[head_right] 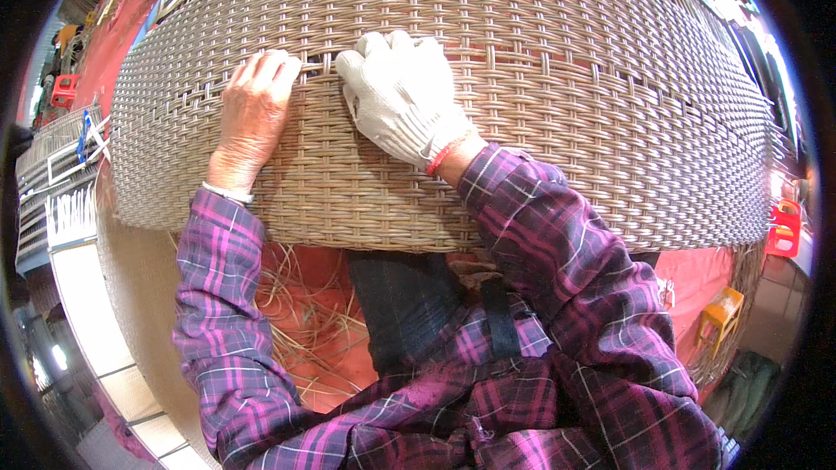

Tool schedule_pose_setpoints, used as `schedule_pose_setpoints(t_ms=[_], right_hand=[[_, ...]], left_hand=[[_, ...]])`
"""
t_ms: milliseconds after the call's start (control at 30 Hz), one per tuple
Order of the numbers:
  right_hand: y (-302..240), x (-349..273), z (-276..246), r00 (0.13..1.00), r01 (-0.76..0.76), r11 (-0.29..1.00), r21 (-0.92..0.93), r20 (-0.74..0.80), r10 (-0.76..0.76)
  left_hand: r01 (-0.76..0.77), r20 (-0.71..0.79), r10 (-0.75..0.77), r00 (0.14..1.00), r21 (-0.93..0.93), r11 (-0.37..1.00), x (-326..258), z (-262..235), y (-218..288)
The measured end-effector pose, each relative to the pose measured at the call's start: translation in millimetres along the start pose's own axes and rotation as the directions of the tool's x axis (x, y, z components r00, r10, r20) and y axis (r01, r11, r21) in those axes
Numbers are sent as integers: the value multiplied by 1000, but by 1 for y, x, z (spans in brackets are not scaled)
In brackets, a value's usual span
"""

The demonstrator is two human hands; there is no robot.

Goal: The person weaves a large basket by hand, interlacing thin strips through a pre-formed frame. They repeatedly pass strips over and under the vertical ribs, pull them tight, and adjust the basket's position to continue the pattern.

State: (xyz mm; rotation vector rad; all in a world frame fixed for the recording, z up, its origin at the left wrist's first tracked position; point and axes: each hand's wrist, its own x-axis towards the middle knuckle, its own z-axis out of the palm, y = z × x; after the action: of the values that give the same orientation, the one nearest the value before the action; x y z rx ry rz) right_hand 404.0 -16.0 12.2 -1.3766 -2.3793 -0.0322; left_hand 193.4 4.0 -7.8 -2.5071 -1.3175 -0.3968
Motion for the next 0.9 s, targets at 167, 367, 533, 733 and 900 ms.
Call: schedule_pose_setpoints(t_ms=[167,367,533,733,900], right_hand=[[-5,0,4,997,19,999,29,-77,-17],[-9,5,4,998,5,999,50,-69,-2],[-11,12,0,999,-24,999,42,37,23],[-15,6,-8,999,43,998,45,-28,-42],[-22,10,-16,1000,29,999,46,10,-29]], left_hand=[[-36,-40,39,998,55,998,3,4,3],[202,-122,-224,967,-169,965,4,5,-5],[436,-51,-502,864,-425,793,-30,-3,-15],[743,-154,-768,622,-194,641,-159,-61,4],[303,232,-959,-165,-913,-273,-202,-53,61]])
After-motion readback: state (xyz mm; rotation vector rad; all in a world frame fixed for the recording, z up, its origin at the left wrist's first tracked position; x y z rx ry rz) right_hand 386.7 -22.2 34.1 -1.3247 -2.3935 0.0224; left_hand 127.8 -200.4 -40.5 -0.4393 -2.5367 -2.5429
